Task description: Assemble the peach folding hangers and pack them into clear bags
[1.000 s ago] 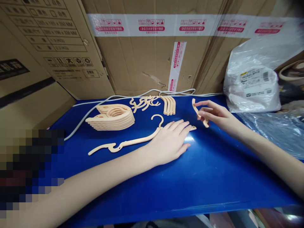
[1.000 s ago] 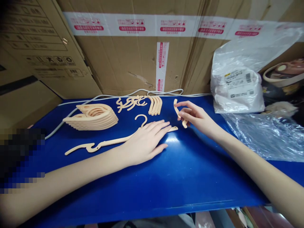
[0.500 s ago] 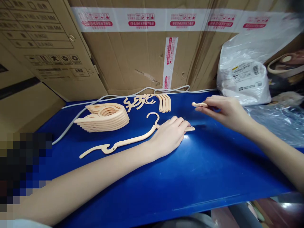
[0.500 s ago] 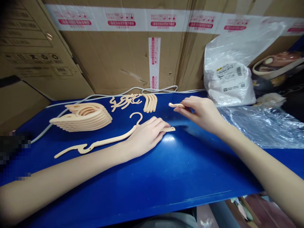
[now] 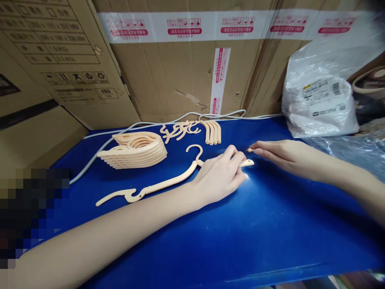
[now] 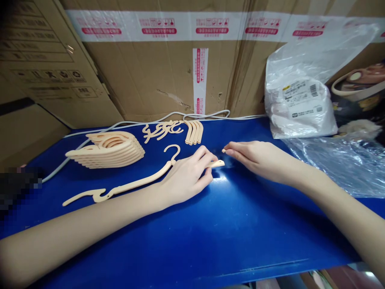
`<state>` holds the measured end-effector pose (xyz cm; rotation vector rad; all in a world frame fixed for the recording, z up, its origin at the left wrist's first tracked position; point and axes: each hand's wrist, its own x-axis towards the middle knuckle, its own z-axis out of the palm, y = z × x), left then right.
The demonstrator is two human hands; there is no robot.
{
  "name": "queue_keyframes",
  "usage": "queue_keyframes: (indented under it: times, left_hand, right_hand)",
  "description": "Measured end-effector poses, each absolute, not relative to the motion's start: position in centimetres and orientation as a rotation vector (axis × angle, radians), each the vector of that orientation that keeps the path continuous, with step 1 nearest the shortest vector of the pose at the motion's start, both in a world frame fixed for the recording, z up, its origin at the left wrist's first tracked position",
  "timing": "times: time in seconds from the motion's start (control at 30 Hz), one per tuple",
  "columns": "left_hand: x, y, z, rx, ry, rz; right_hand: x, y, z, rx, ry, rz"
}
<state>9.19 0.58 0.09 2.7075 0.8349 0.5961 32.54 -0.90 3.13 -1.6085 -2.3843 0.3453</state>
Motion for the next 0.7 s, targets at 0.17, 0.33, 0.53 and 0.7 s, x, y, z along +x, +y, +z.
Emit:
queue_keyframes:
  times: [0.17,0.33,0.53,0.7]
  left_hand:
    - [9.2,0.7,0.0,2.674,0.835,0.584]
    - [9.2,0.9,0.0,2.647,0.812,0.587]
    - [9.2,1.1,0.2,2.601,0.801,0.613]
    - [9.2,1.2,0.1,2.545,0.823,0.612]
  right_hand:
    - [32.9,-0.9,2.8,-1.545,-2.483,0.476]
    - [32.8,-1.0,2.8,-1.522,-2.41,0.672]
    - [32.0,-1.5,3.3,-1.584,-2.369,0.779]
    - [31.6,-1.9,3.3,-1.529,-2.354,0.802]
